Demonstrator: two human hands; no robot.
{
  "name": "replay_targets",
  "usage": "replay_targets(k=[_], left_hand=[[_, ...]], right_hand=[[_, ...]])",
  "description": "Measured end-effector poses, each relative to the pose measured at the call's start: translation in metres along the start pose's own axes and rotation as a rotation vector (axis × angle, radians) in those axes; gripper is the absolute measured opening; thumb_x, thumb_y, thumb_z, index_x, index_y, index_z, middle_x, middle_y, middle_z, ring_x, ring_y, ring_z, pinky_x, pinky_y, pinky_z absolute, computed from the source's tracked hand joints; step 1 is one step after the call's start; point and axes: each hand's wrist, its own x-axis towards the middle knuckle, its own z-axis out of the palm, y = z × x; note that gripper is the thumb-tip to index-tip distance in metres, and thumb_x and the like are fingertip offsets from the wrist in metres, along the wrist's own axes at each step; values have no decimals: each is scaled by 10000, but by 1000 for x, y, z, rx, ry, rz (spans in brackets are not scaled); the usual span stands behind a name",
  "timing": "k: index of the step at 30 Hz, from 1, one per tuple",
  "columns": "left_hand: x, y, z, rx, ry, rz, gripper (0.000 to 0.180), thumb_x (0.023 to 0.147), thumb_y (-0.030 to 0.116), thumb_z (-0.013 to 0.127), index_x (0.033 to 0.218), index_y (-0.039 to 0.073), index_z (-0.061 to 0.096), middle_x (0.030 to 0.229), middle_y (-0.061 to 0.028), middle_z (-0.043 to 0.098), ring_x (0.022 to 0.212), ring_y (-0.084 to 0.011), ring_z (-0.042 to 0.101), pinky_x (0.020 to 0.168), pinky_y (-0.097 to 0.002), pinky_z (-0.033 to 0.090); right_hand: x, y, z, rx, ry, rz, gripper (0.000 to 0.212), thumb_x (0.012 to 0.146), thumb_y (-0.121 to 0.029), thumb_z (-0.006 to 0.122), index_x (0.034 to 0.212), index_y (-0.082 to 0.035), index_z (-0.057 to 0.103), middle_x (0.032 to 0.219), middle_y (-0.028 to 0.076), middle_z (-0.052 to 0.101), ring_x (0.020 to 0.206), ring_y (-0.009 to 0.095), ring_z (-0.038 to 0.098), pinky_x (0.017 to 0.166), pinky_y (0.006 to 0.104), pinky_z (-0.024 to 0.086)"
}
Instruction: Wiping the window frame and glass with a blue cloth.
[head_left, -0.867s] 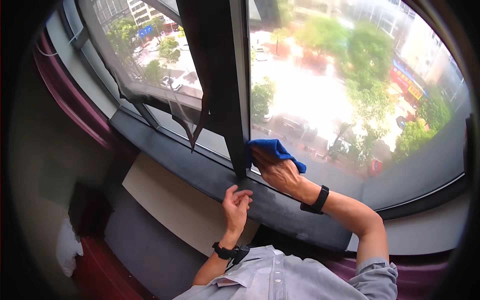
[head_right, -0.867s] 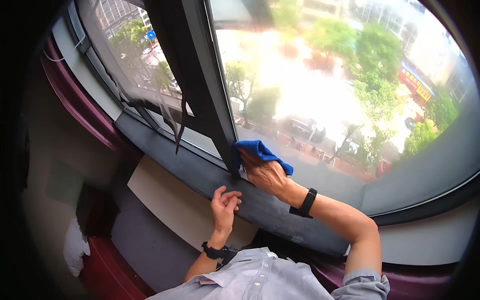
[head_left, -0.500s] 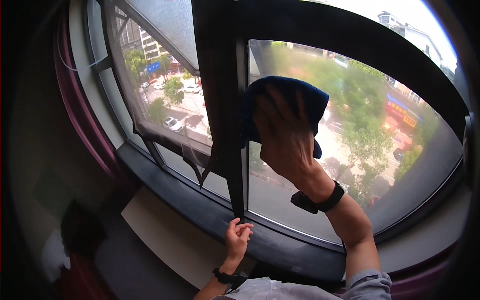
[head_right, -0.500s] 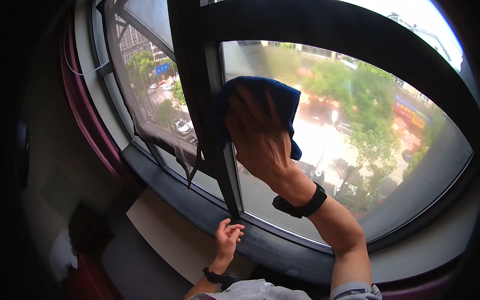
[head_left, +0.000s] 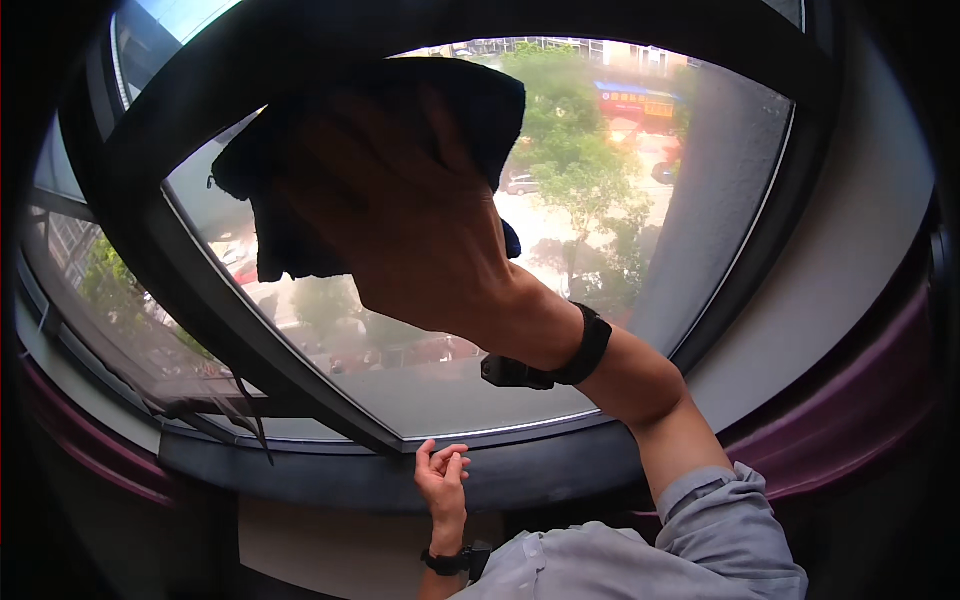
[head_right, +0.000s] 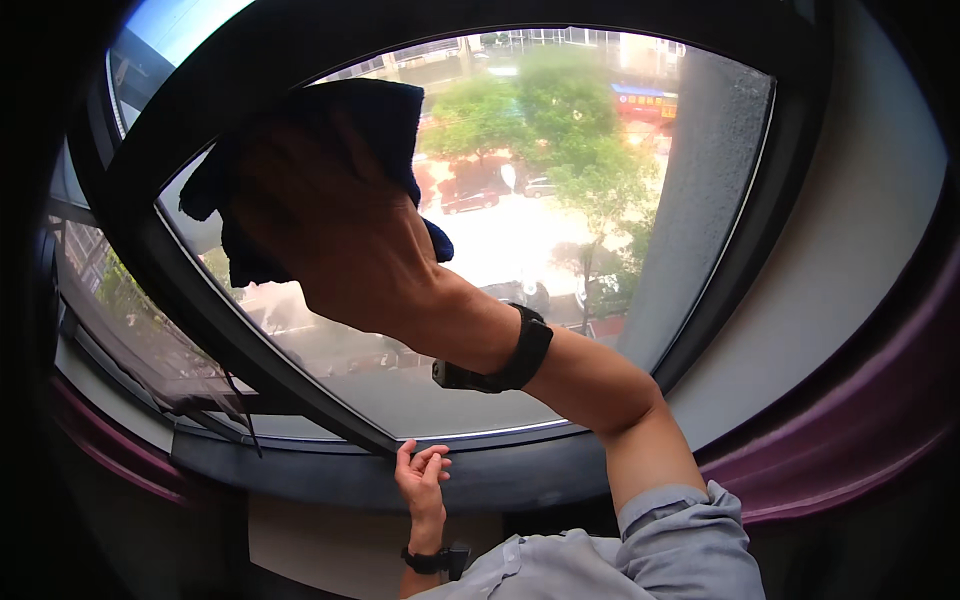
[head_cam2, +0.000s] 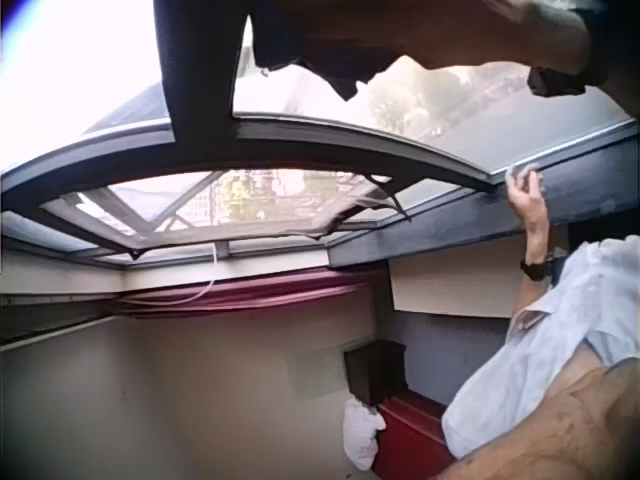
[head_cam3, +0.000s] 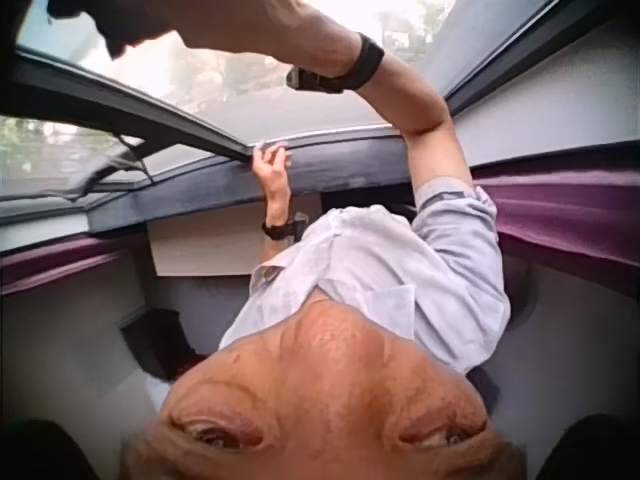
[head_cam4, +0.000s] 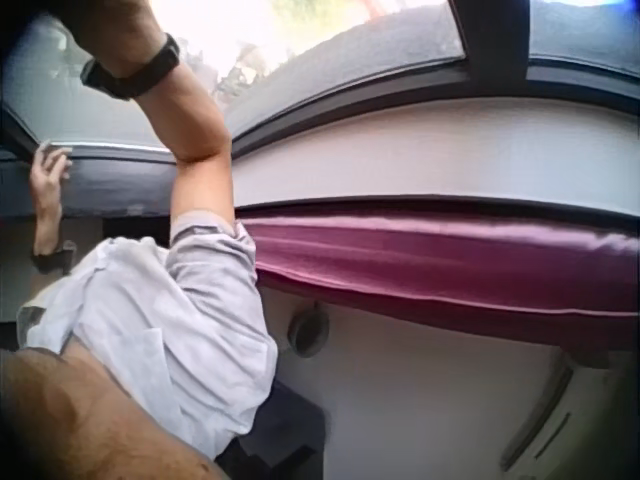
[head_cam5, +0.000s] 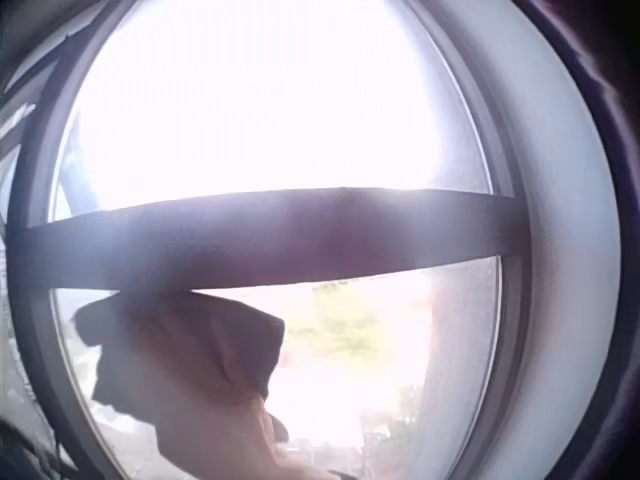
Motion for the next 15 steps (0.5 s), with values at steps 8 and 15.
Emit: replay_targets(k=[8, 15], left_hand=[[1, -28, -14, 132, -87, -110, 448, 943, -3, 601, 1351, -47, 421, 985, -118, 721, 741, -118, 662, 570, -205, 494], [5, -49, -34, 211, -70, -190, 499, 943, 3, 604, 1392, -21, 389, 990, -114, 719, 752, -107, 654, 564, -202, 492]], right_hand=[[-61, 93, -118, -448, -9, 152, 448, 888, -281, 623, 1321, -166, 614, 1354, 207, 520, 1361, 455, 404, 1101, 684, 226], [-150, 144, -170, -485, -68, 238, 755, 920, -202, 476, 1538, 102, 165, 1593, 308, 220, 1497, 449, 196, 1236, 461, 124]])
